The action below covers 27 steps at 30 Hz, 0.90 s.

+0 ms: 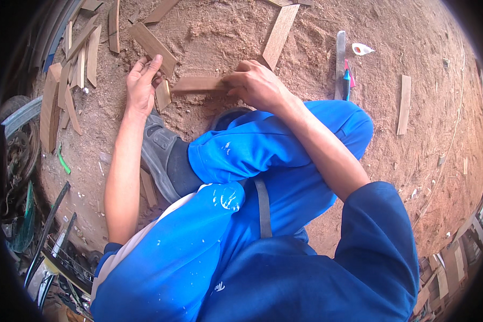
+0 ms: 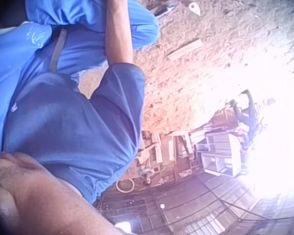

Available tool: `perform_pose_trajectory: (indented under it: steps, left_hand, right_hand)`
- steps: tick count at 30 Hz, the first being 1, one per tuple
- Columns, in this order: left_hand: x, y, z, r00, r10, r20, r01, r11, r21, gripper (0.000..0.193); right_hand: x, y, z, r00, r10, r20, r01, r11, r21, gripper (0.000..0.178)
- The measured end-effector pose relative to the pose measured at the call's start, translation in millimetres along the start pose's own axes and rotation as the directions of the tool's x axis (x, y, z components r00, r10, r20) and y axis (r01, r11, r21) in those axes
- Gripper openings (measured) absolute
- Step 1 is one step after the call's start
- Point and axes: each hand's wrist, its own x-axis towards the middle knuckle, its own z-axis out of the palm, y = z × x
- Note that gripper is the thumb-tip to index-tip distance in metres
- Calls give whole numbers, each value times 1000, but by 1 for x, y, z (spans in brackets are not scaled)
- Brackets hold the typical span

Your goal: The person assembles a wood frame by applying adhesive to the ends of wood pieces and joining them together by hand on the ground, using a utility knife to trim edges.

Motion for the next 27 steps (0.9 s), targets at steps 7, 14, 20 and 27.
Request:
perform_pose_trajectory:
  steps: [7,14,20,27]
  left_hand:
    - [-4,0,1,999,-30,-14,32,995,93,35]
    - [6,-7,5,997,52,-56,-33,951,309,39]
    - [10,-10,7,997,75,6,-74,957,280,44]
    - [5,-8,11,996,77,43,-85,972,221,47]
  right_hand:
    - [-2,1,-20,982,13,-187,-13,1000,0,40]
    - [-1,9,-23,942,16,-336,-78,982,-172,43]
    - [2,4,-25,950,3,-311,-50,989,-142,40]
    - [4,1,-25,949,-10,-315,-28,993,-118,41]
